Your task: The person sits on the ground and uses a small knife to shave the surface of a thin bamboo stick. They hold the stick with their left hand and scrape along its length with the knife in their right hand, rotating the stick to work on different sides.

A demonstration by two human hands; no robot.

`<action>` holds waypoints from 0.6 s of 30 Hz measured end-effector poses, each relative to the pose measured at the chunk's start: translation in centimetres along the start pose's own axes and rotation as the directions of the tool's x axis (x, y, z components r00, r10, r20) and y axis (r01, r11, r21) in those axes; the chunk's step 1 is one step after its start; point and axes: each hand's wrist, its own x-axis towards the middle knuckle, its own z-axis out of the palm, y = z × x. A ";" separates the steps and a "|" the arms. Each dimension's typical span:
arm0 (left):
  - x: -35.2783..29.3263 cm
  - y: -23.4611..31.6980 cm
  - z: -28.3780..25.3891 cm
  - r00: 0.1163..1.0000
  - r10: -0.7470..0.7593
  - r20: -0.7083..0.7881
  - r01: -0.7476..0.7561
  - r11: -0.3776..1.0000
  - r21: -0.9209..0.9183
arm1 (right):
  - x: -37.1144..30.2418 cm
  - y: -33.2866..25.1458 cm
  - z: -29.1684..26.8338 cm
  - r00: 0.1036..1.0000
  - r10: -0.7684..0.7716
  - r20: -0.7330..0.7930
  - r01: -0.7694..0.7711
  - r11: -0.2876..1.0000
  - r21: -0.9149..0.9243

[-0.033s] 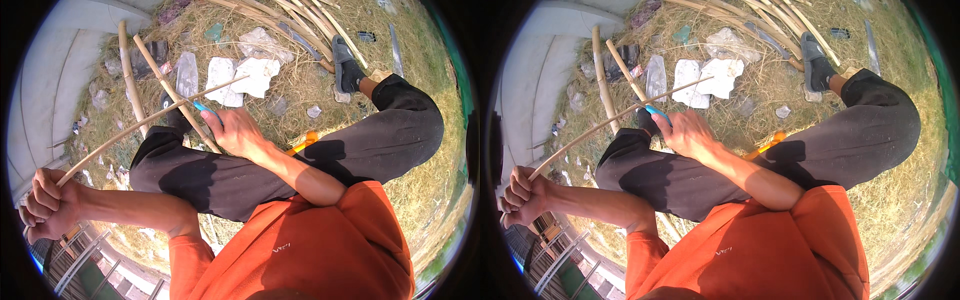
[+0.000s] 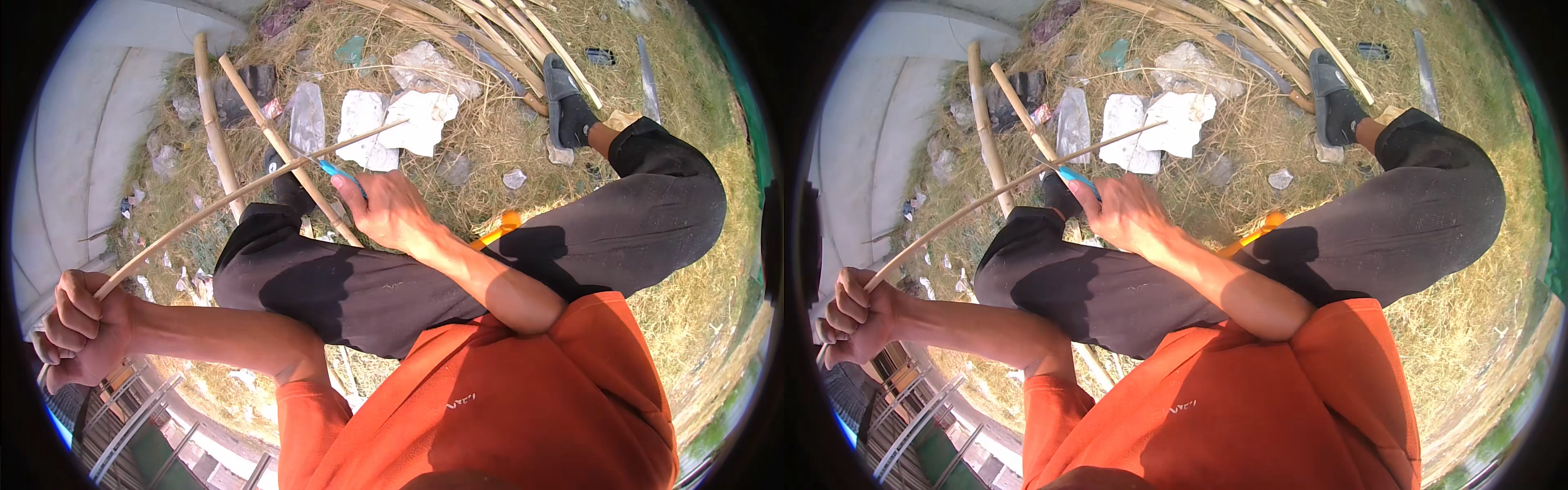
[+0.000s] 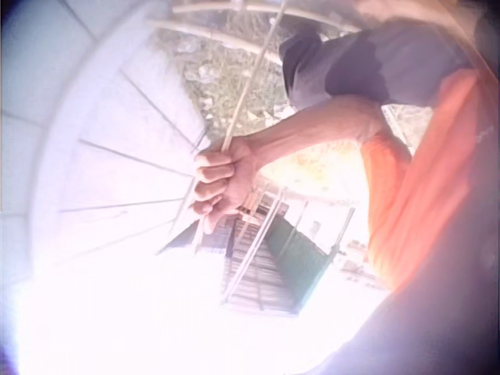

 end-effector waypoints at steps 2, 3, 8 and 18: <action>-0.8 -0.1 0.0 0.999 0.033 -0.039 -0.034 0.999 -0.014 | -0.3 0.4 -0.2 0.986 0.164 0.029 -0.165 0.986 0.039; -0.7 -0.3 0.1 1.000 0.025 0.001 -0.025 0.998 -0.050 | -0.2 0.7 -0.2 0.986 0.164 0.015 -0.164 0.986 0.009; -0.8 -1.2 0.0 0.995 0.079 0.066 -0.077 0.997 -0.029 | 0.1 2.2 0.8 0.987 0.150 -0.061 -0.155 0.985 -0.073; -0.9 -2.2 1.0 0.984 0.147 0.100 -0.148 0.989 0.002 | -2.7 12.3 0.8 0.938 0.317 -0.138 -0.340 0.917 -0.209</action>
